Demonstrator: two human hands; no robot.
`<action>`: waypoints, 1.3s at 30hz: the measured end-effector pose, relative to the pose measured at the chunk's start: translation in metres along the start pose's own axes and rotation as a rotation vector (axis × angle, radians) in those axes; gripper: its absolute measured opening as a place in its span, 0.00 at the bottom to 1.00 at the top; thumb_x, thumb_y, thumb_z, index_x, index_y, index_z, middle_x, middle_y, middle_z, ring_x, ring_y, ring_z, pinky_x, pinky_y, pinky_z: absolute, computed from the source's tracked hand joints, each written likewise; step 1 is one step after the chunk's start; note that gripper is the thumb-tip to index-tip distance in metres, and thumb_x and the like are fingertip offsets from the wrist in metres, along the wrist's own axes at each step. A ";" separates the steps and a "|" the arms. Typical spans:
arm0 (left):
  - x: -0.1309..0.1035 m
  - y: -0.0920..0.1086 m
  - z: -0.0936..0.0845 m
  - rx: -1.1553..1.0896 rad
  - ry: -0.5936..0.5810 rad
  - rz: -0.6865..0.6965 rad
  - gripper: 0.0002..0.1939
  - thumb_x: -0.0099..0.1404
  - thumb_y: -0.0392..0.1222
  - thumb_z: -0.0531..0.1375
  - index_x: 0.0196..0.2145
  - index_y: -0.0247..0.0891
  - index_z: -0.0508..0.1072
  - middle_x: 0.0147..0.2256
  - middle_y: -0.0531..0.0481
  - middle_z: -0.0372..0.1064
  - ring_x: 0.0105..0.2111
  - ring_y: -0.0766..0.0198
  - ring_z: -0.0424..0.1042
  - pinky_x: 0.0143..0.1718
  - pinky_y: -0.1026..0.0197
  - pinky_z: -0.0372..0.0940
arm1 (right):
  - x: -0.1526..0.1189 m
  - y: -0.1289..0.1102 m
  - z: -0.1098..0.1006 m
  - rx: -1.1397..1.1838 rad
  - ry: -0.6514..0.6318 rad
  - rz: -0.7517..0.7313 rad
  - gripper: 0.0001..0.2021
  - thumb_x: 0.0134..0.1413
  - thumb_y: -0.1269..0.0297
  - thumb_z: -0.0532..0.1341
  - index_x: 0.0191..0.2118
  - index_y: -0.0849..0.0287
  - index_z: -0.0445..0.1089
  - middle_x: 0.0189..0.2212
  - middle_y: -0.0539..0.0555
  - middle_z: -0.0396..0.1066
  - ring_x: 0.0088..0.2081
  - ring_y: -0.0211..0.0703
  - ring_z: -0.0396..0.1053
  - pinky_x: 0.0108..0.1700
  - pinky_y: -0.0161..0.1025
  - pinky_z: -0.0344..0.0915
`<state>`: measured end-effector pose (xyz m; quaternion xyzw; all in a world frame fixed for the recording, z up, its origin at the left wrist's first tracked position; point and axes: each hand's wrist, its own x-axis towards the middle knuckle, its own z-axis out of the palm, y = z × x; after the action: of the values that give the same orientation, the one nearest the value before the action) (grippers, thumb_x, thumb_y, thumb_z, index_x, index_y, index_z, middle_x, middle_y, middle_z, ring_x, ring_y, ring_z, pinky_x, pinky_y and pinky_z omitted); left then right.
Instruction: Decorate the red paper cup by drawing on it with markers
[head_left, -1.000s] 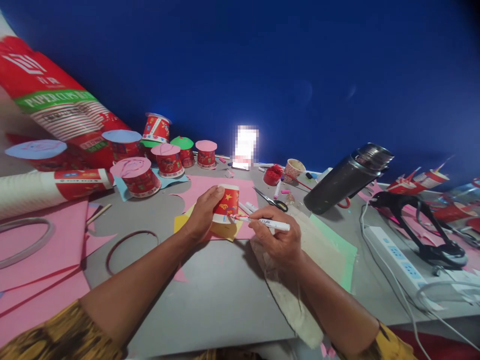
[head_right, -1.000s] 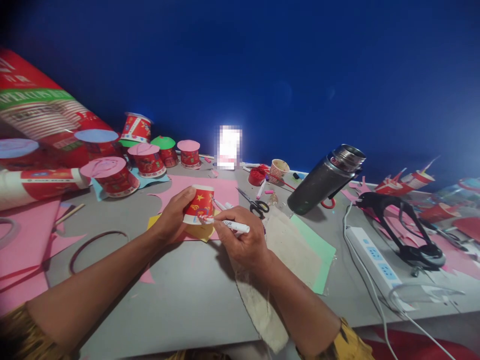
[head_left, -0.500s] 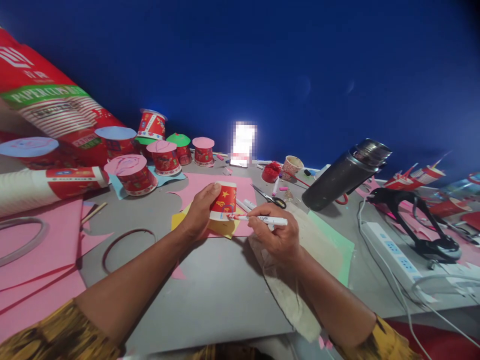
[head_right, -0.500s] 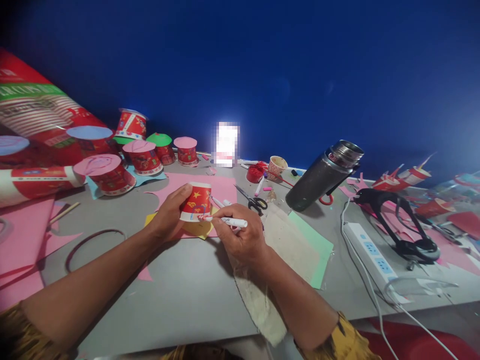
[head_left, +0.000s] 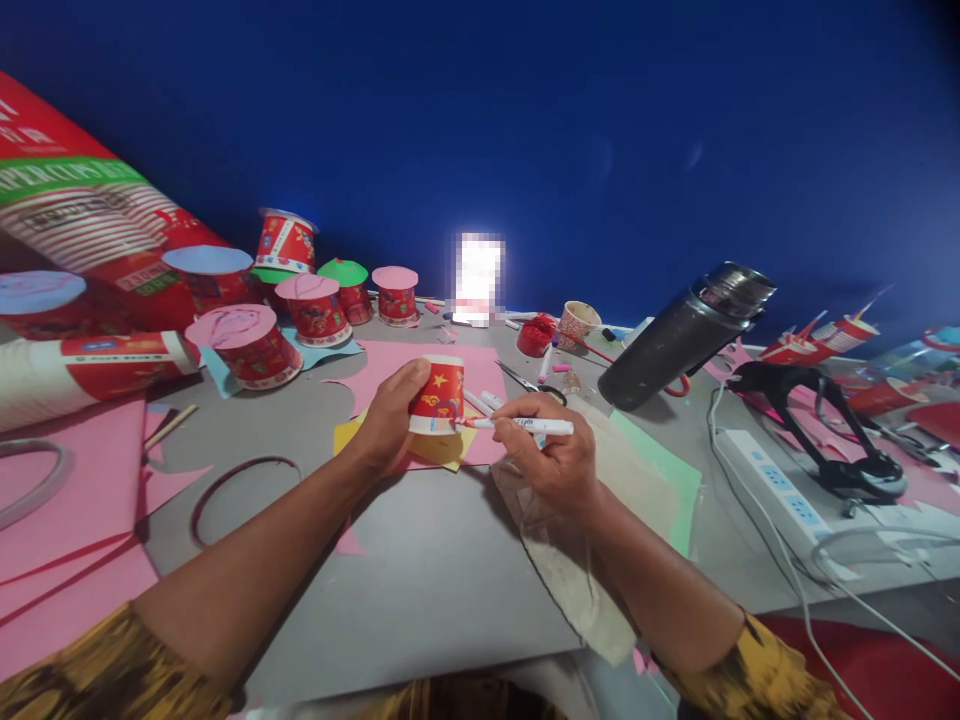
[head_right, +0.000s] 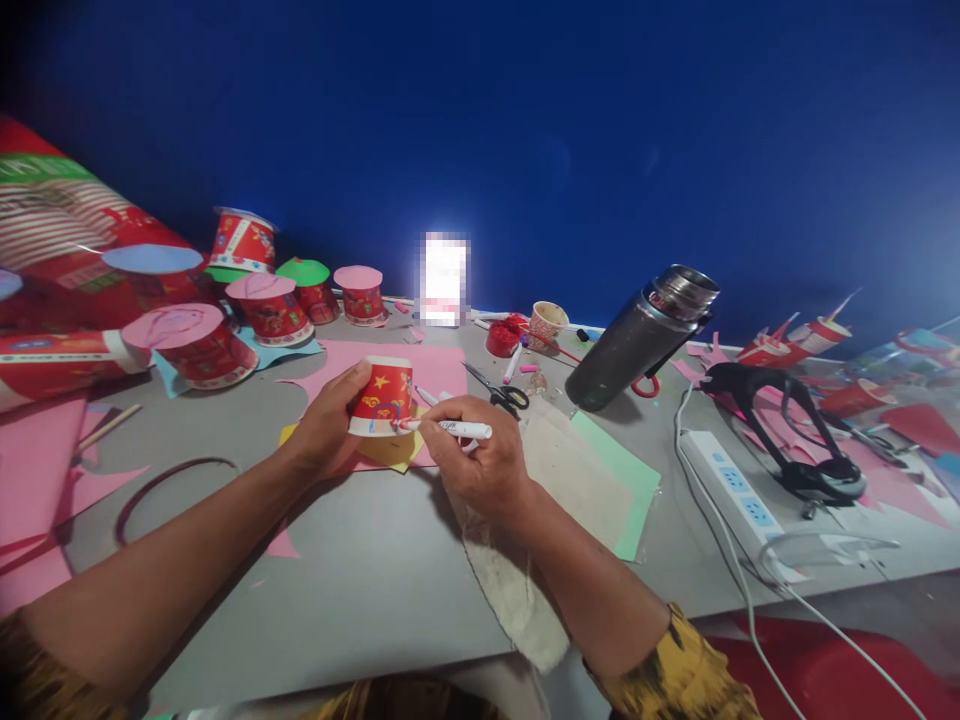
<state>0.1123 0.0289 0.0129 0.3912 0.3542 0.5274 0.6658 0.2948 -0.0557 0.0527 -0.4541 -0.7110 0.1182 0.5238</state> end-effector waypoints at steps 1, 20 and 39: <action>0.000 0.000 0.000 -0.012 -0.001 0.001 0.24 0.60 0.62 0.72 0.39 0.39 0.74 0.34 0.48 0.77 0.33 0.54 0.79 0.37 0.53 0.74 | 0.000 0.000 0.000 -0.001 0.018 0.001 0.09 0.65 0.63 0.62 0.33 0.53 0.78 0.30 0.52 0.82 0.31 0.42 0.77 0.36 0.39 0.72; 0.000 0.002 0.001 -0.008 -0.003 -0.013 0.28 0.58 0.62 0.72 0.44 0.36 0.76 0.38 0.48 0.78 0.37 0.56 0.79 0.40 0.54 0.74 | 0.001 -0.001 0.001 0.038 0.038 0.020 0.08 0.65 0.65 0.63 0.34 0.55 0.77 0.29 0.51 0.81 0.28 0.40 0.75 0.33 0.37 0.69; 0.001 -0.001 -0.001 0.074 -0.034 0.037 0.28 0.59 0.65 0.72 0.41 0.37 0.77 0.33 0.49 0.77 0.31 0.57 0.77 0.34 0.56 0.73 | 0.001 0.000 0.003 0.031 0.033 -0.071 0.08 0.65 0.67 0.63 0.34 0.56 0.77 0.29 0.51 0.82 0.29 0.39 0.75 0.33 0.36 0.69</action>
<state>0.1123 0.0301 0.0114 0.4311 0.3549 0.5195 0.6468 0.2922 -0.0537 0.0521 -0.4222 -0.7161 0.1032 0.5462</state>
